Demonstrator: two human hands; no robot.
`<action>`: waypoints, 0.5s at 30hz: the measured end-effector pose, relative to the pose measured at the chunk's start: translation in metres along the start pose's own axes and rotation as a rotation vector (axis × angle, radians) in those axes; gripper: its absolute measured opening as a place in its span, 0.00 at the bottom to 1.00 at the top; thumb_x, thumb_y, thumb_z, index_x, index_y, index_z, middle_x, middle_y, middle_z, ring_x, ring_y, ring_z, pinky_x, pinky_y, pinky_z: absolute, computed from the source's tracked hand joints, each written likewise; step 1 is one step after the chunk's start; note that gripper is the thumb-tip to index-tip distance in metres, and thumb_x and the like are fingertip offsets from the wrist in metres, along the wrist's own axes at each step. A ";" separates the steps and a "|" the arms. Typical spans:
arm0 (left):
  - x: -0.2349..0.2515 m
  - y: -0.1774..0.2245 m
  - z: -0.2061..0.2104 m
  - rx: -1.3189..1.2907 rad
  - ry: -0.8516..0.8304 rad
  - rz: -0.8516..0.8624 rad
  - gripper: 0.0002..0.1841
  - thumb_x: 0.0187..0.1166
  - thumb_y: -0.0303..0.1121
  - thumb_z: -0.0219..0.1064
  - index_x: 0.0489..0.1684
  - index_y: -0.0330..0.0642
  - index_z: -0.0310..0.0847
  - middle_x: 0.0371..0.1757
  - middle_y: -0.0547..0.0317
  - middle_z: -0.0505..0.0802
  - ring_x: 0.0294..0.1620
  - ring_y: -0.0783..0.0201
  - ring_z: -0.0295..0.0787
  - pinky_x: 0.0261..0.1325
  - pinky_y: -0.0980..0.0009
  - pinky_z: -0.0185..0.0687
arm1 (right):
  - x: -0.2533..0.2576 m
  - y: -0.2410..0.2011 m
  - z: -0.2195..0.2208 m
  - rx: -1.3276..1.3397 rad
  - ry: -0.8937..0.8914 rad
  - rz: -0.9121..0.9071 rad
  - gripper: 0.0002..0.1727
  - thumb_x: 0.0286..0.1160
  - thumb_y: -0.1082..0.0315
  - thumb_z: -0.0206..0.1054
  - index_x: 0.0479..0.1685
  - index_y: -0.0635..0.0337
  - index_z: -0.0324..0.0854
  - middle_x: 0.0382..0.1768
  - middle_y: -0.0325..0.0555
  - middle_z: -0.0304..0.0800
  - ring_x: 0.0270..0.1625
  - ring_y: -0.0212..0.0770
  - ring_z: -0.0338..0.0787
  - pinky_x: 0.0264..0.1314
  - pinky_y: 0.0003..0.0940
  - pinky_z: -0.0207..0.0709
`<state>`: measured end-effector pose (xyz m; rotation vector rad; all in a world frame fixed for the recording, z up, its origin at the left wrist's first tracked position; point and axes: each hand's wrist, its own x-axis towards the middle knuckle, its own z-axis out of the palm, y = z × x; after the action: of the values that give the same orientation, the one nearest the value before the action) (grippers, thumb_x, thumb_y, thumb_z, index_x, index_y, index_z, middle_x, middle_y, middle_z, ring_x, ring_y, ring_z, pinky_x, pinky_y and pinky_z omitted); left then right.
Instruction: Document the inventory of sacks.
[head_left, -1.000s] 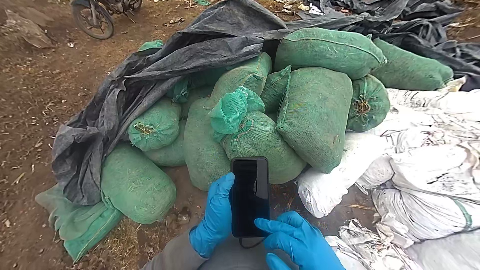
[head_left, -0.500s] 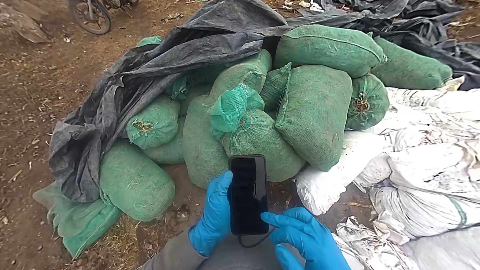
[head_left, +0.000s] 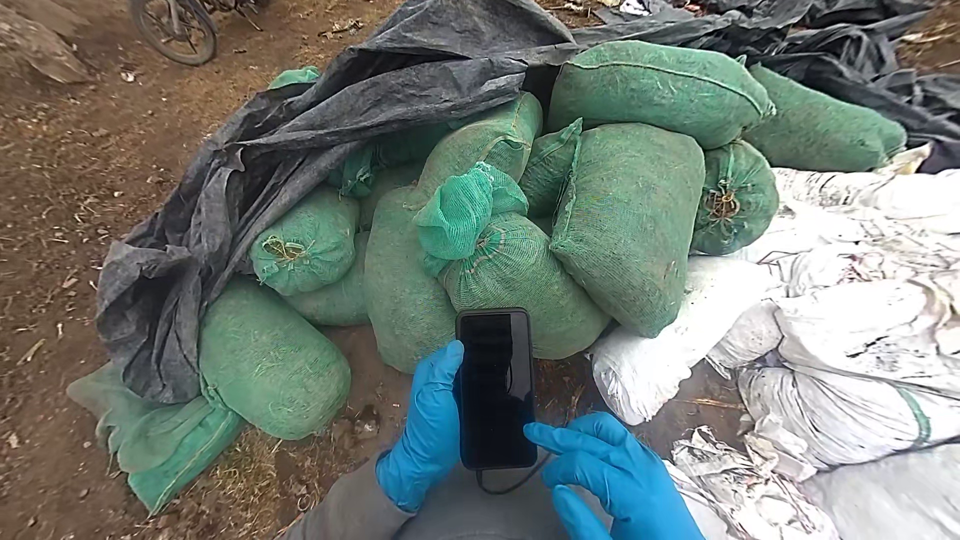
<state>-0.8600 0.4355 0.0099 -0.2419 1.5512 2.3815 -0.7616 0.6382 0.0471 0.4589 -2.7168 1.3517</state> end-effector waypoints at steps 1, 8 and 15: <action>0.000 0.000 0.000 -0.002 0.001 -0.001 0.27 0.93 0.41 0.39 0.50 0.34 0.87 0.46 0.41 0.95 0.49 0.54 0.95 0.57 0.53 0.93 | 0.000 0.000 0.000 -0.002 0.001 0.001 0.19 0.85 0.51 0.55 0.32 0.46 0.88 0.64 0.35 0.93 0.62 0.36 0.87 0.61 0.35 0.77; -0.001 -0.002 0.000 0.026 -0.001 0.011 0.26 0.94 0.41 0.40 0.51 0.35 0.87 0.47 0.41 0.95 0.51 0.54 0.95 0.59 0.54 0.92 | 0.005 -0.003 0.005 -0.062 -0.071 0.011 0.20 0.85 0.47 0.54 0.40 0.44 0.90 0.72 0.36 0.88 0.66 0.40 0.85 0.63 0.40 0.76; -0.002 -0.002 -0.001 0.014 -0.005 0.011 0.28 0.94 0.41 0.38 0.50 0.35 0.87 0.45 0.42 0.95 0.49 0.54 0.95 0.57 0.54 0.93 | 0.004 0.000 0.001 -0.019 -0.003 0.003 0.20 0.86 0.49 0.53 0.39 0.43 0.89 0.70 0.34 0.89 0.67 0.35 0.84 0.65 0.34 0.75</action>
<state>-0.8579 0.4349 0.0085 -0.2250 1.5707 2.3771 -0.7649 0.6368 0.0475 0.4555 -2.7317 1.3260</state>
